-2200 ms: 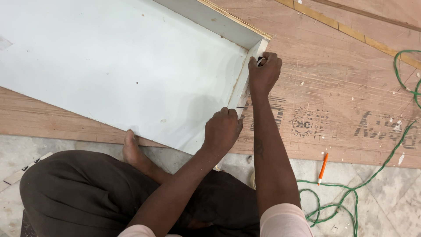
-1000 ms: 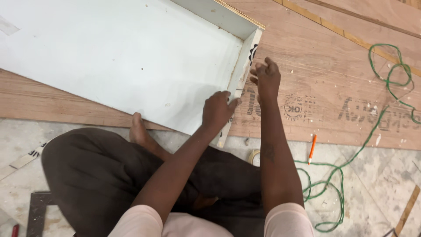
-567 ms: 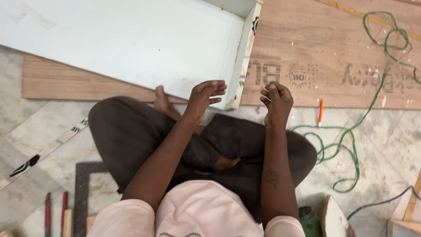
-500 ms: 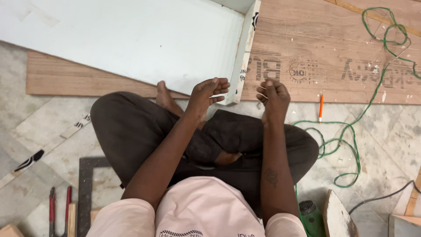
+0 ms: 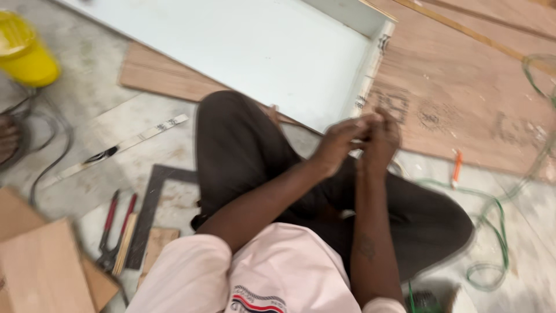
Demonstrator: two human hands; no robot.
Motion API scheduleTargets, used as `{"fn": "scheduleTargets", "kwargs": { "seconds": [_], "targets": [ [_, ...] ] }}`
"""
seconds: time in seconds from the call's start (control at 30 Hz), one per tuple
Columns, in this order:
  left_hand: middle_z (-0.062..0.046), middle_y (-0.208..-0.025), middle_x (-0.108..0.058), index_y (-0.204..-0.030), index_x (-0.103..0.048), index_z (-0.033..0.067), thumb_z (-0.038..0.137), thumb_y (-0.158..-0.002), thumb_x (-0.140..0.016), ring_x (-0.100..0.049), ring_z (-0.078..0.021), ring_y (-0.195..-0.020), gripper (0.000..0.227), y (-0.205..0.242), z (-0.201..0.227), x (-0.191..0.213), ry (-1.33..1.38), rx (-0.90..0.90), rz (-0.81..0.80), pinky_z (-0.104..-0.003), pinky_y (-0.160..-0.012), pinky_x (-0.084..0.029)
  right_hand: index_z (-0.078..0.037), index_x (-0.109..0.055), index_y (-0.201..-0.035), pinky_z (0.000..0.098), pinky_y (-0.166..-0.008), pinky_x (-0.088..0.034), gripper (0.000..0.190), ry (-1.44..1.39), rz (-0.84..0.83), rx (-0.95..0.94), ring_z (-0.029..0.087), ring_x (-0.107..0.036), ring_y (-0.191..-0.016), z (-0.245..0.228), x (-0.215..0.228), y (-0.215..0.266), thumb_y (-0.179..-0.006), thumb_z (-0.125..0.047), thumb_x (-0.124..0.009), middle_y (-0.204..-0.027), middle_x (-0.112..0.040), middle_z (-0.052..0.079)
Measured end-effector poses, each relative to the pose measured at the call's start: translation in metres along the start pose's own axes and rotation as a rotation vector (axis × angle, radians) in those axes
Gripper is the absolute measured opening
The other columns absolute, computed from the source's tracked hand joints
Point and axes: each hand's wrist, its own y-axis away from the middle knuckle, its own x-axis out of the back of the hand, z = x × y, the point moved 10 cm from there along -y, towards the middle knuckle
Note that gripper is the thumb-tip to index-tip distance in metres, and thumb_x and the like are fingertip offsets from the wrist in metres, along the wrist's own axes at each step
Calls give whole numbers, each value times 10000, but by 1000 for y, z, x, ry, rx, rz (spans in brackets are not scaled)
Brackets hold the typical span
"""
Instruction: The person applies a yellow adhesive to a long white strip using a small brush. They then place the strip onto the edge of a white rectangular board and press it down to secure it.
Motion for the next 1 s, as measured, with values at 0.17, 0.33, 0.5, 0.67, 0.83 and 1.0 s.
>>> {"fn": "scheduleTargets", "kwargs": {
  "seconds": [0.17, 0.33, 0.5, 0.67, 0.83, 1.0],
  "targets": [
    [-145, -1247, -691, -1410, -623, -19, 330, -1061, -624, -672, -200, -1108, 494, -11, -12, 6, -36, -55, 8, -349, -974, -546, 0, -640, -1244, 199, -511, -495, 226, -88, 64, 64, 67, -565, -645, -1, 3, -8, -1043, -85, -581, -869, -651, 18],
    [-107, -1225, -713, -1322, -672, 9, 303, -1045, -649, -671, -152, -1090, 405, -13, -24, 13, -284, -116, -21, -307, -947, -552, -13, -633, -1151, 205, -506, -471, 161, -34, 193, -33, 72, -527, -583, 20, 15, -21, -1065, -149, -626, -714, -570, -8],
    [-29, -848, -718, -993, -761, 46, 273, -956, -716, -631, -95, -760, 234, -35, -1, 54, -795, -90, 50, -281, -706, -513, 14, -685, -1081, 258, -530, -444, 203, 185, 53, -68, 115, -518, -576, 26, 29, -73, -1074, -163, -586, -696, -578, 55],
    [-57, -715, -631, -861, -663, 64, 259, -950, -768, -565, -171, -624, 239, -84, 25, 110, -1114, 54, 251, -335, -611, -460, 15, -686, -1160, 253, -682, -568, 203, 464, -94, -60, 120, -695, -805, 43, 52, -110, -1002, -96, -624, -979, -715, 64],
    [-28, -831, -740, -960, -683, 66, 183, -868, -789, -698, -127, -748, 182, -111, 6, 104, -1122, 37, 175, -311, -692, -548, 4, -672, -1252, 260, -703, -594, 299, 421, -97, -217, 148, -729, -874, 93, 47, -100, -970, -82, -622, -1047, -728, 74],
    [-55, -924, -773, -1097, -686, 50, 172, -887, -783, -737, -139, -805, 262, -102, -22, 111, -994, 117, 158, -297, -734, -579, -15, -640, -1342, 255, -697, -621, 365, 503, -159, -196, 125, -710, -881, 108, 27, -92, -988, -101, -654, -1064, -698, 68]
  ]
}}
